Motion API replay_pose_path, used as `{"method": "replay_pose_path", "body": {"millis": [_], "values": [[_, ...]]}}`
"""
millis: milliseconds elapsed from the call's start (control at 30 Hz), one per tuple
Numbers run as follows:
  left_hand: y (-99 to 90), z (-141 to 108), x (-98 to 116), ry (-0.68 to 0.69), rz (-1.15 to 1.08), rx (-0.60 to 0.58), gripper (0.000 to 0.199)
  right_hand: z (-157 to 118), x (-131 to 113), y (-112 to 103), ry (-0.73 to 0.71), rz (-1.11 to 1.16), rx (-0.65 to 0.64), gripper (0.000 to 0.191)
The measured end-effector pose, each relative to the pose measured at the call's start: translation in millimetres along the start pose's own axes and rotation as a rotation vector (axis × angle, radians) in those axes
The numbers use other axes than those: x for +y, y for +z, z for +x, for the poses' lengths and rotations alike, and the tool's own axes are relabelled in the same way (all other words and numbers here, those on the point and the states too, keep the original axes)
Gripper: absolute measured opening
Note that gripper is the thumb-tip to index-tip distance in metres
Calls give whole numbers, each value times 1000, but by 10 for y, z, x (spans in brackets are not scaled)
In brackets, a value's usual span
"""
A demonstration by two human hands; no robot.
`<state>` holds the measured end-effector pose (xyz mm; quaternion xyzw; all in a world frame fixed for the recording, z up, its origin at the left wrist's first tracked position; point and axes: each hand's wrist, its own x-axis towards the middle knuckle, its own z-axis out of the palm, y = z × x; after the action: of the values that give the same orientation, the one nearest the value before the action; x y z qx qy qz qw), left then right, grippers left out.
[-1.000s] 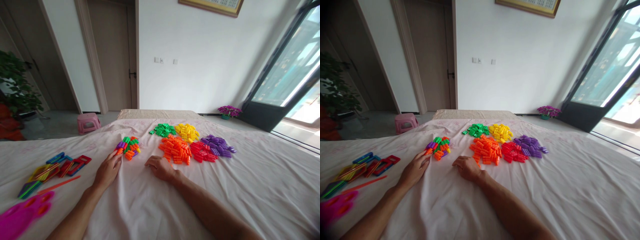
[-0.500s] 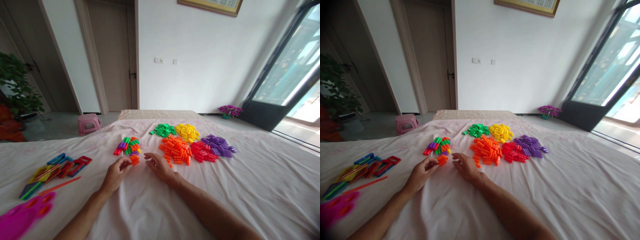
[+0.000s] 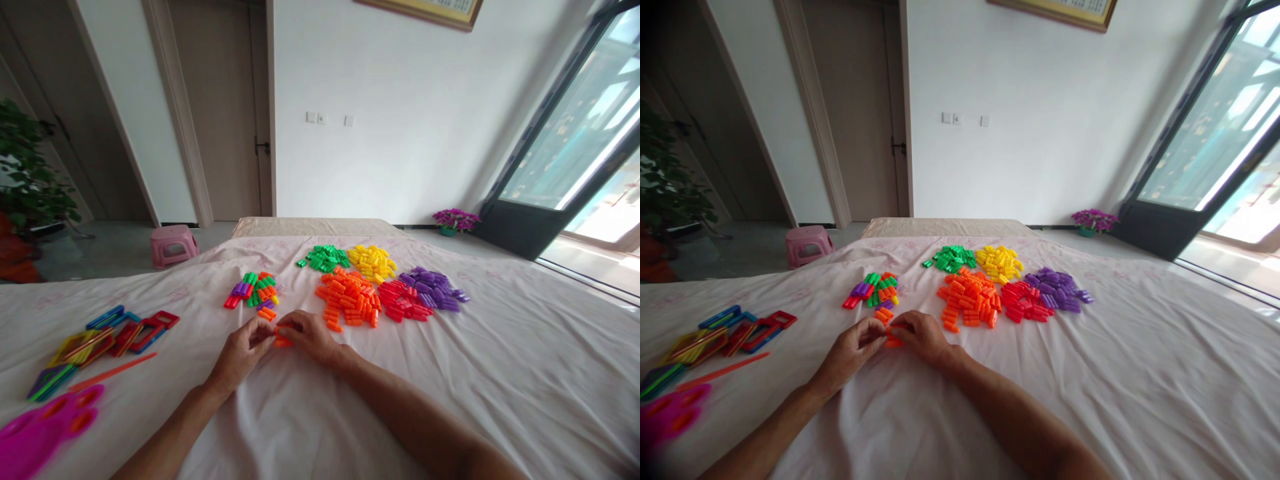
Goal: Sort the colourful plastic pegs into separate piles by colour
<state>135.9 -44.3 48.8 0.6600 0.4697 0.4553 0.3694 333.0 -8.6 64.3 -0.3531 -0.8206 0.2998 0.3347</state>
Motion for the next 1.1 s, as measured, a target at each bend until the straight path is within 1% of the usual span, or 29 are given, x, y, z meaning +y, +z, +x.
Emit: {"method": "replay_pose_path", "body": {"millis": [67,133,233,300,400,500,567,633,700,767,867,967,1033,1100], "values": [[-35,-4,-27,-10,46,39,20,15,8,-49,-8,-19,63,18],[-97,3,-71,-11,117,119,24,38,35,-139,-18,-60,164,17],[-209,35,-156,13,222,225,27,61,110,-339,-26,-174,321,16],[-265,62,-212,27,271,253,27,55,174,-503,-40,-271,415,15],[-301,94,-277,47,334,247,28,6,280,-757,-62,-425,499,13],[-295,107,-312,77,408,225,31,-55,380,-953,-33,-553,567,15],[-281,110,-321,123,477,198,36,-78,417,-1013,-7,-570,632,18],[-264,113,-323,180,565,161,44,-81,410,-1004,-25,-544,655,20],[-248,115,-317,221,645,110,49,-69,355,-932,-84,-511,594,20],[-235,113,-304,248,687,55,50,-56,274,-815,-142,-481,485,19],[-218,96,-275,281,684,-7,45,-52,158,-601,-191,-432,328,19],[-197,70,-246,268,636,-29,42,-60,79,-397,-209,-403,169,20],[-186,55,-228,236,584,-32,45,-61,34,-279,-208,-419,60,28],[-180,48,-209,192,502,-38,48,-56,-8,-175,-191,-463,-19,41]]}}
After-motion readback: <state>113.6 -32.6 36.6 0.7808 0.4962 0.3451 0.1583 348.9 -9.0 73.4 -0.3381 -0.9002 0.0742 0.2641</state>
